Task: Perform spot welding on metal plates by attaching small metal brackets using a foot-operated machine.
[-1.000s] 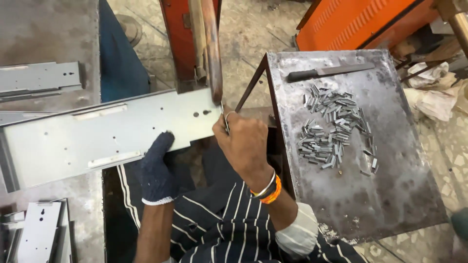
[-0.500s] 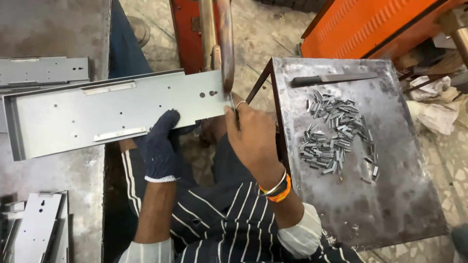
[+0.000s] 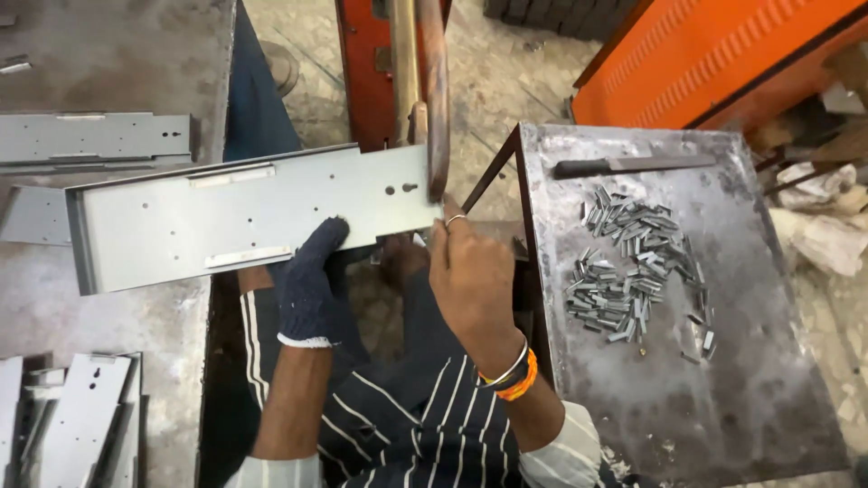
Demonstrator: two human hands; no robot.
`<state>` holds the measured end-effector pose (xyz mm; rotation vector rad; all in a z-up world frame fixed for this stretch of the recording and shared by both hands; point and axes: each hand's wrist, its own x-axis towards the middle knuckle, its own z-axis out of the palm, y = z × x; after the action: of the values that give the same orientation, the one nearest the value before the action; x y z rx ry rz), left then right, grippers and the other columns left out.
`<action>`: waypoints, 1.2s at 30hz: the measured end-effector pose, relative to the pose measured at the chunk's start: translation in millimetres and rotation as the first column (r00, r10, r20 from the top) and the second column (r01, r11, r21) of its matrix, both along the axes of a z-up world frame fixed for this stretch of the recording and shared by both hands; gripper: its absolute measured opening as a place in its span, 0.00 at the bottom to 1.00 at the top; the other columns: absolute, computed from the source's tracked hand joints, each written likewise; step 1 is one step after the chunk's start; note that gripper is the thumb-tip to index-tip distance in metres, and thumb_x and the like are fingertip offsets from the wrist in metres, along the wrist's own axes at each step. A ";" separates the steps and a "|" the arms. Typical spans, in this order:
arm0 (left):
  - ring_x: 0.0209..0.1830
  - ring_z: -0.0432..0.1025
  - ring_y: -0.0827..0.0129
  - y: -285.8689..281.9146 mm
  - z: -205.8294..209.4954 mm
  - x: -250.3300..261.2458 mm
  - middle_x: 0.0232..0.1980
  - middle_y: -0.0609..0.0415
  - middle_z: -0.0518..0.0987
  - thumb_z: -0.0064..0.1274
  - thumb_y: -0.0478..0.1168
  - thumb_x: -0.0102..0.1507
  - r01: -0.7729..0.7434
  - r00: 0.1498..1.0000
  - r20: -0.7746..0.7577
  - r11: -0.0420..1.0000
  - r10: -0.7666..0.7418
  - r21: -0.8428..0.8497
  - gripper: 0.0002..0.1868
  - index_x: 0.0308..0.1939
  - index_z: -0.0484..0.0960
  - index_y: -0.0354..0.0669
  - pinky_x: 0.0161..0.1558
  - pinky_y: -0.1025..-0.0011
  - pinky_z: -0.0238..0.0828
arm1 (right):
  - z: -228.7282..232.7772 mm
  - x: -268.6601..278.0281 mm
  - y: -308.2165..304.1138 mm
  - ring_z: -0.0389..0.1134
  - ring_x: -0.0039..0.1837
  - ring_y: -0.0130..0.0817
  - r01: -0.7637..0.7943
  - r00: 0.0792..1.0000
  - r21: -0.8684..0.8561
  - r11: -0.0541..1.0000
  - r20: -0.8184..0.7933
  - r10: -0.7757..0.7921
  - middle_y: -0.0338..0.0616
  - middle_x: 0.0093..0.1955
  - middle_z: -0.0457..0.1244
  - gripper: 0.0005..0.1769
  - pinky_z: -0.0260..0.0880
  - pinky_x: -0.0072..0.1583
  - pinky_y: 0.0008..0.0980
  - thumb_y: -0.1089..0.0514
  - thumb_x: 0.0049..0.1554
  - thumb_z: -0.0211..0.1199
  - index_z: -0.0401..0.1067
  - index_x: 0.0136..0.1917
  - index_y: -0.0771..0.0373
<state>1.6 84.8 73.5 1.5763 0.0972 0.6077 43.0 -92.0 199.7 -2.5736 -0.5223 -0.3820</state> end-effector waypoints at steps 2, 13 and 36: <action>0.49 0.77 0.53 -8.1 40.9 5.2 0.49 0.44 0.83 0.55 0.36 0.62 -0.071 0.987 -0.144 0.590 -0.077 -0.804 0.17 0.53 0.81 0.30 0.51 0.59 0.77 | 2.1 -5.8 -2.4 0.69 0.36 0.57 -0.006 0.997 0.032 0.999 0.072 0.004 0.60 0.33 0.67 0.19 0.67 0.41 0.53 0.56 0.64 0.56 0.74 0.63 0.70; 0.53 0.77 0.61 36.8 -32.2 -81.0 0.54 0.49 0.83 0.59 0.33 0.62 -0.541 0.840 -0.361 0.589 0.404 -0.600 0.17 0.54 0.83 0.31 0.56 0.67 0.75 | -71.5 -37.3 46.8 0.69 0.34 0.58 -0.245 0.962 -0.012 0.969 -0.129 0.242 0.59 0.30 0.65 0.19 0.68 0.39 0.54 0.51 0.65 0.56 0.75 0.39 0.64; 0.29 0.79 0.58 210.2 -180.4 -132.5 0.37 0.41 0.84 0.58 0.36 0.64 -0.702 0.711 -0.527 0.522 0.465 -0.486 0.12 0.47 0.80 0.30 0.30 0.64 0.80 | -203.7 -31.1 189.4 0.71 0.28 0.34 -0.082 0.136 0.725 0.684 -0.671 0.729 0.51 0.36 0.70 0.12 0.63 0.27 0.28 0.56 0.65 0.54 0.67 0.54 0.68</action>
<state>-130.9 295.0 -107.0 0.8754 1.0649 0.7172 11.9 97.4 -4.0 -1.4540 -0.5258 1.1105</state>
